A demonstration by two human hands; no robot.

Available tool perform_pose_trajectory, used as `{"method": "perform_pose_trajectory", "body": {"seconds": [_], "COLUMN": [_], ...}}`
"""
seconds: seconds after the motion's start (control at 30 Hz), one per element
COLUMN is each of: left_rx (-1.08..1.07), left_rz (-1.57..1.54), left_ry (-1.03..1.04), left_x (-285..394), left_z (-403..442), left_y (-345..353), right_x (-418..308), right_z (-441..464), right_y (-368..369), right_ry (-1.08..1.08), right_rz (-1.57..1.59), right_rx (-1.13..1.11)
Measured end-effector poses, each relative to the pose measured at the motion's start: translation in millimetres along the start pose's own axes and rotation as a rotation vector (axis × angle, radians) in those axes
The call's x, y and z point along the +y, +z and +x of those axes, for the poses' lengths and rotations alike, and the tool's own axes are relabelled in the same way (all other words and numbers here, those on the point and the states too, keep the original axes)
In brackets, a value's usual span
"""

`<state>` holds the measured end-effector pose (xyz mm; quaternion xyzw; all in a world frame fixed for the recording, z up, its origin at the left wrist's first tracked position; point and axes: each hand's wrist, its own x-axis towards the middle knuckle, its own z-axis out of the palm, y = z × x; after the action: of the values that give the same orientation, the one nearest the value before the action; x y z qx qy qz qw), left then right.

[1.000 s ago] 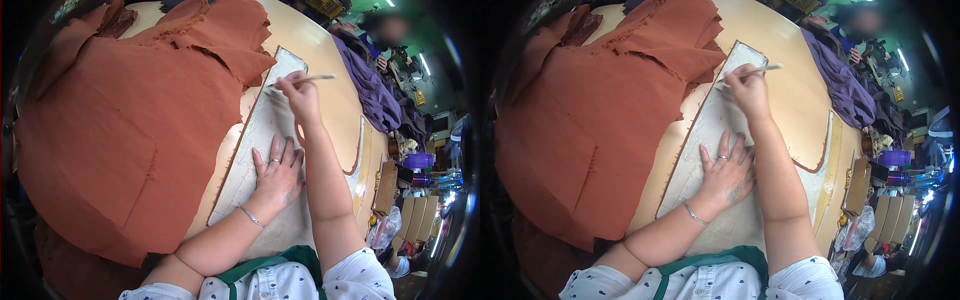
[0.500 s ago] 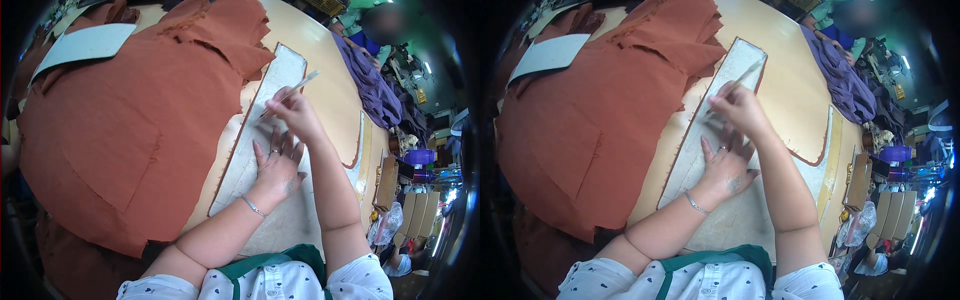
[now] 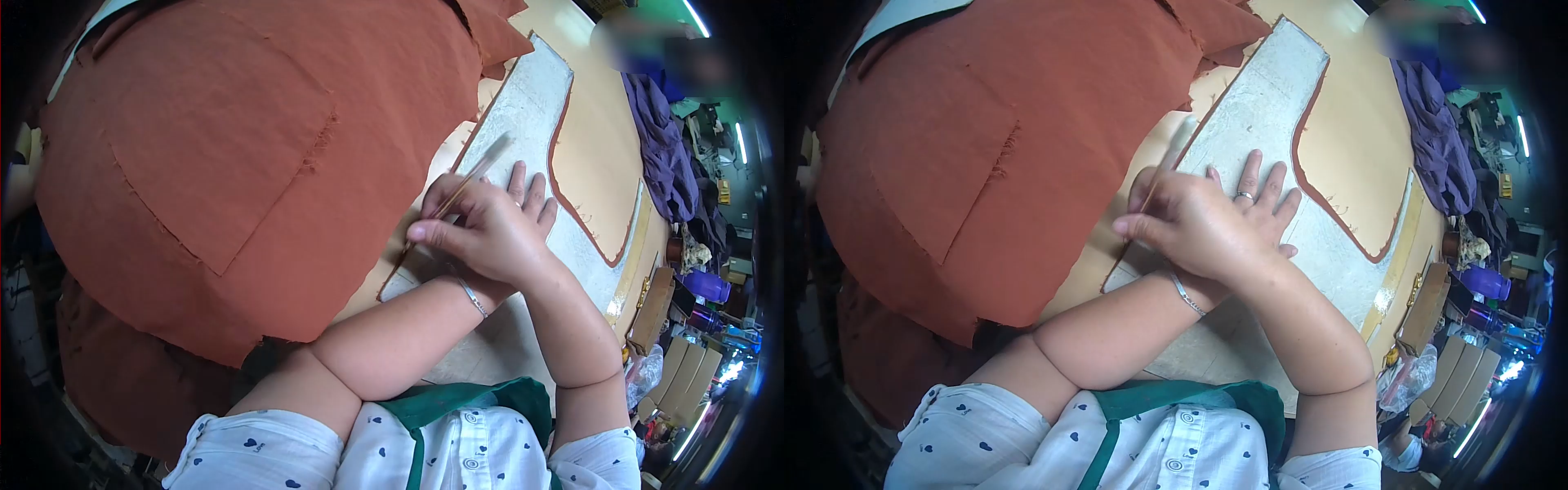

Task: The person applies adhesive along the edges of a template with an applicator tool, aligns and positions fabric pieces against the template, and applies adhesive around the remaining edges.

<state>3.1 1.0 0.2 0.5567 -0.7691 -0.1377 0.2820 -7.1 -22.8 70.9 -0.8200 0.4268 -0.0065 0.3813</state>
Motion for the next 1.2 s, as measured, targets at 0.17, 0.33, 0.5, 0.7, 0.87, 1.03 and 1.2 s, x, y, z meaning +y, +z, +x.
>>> {"method": "perform_pose_trajectory", "body": {"seconds": [0.17,0.33,0.5,0.7,0.87,1.03,1.2], "left_rx": [-0.068,-0.221,-0.148,-0.219,-0.226,-0.205,-0.190], "left_rz": [-0.038,0.053,-0.155,-0.191,-0.182,-0.189,-0.187], "left_ry": [-0.031,-0.104,-0.166,-0.168,-0.169,-0.181,-0.174], "left_x": [2,6,11,10,10,9,10], "left_z": [2,14,9,11,14,13,14], "left_y": [-4,0,-9,-19,-19,-19,-19], "right_x": [-14,5,59,108,137,167,164], "right_z": [-5,14,66,131,177,207,156], "right_y": [5,-19,-68,-124,-160,-164,-150], "right_ry": [-0.030,0.067,0.032,0.056,0.131,0.023,-0.091], "right_rz": [-0.183,0.064,0.112,0.264,0.386,0.342,0.808], "right_rx": [-0.144,-0.009,0.290,0.461,0.680,0.888,1.116]}}
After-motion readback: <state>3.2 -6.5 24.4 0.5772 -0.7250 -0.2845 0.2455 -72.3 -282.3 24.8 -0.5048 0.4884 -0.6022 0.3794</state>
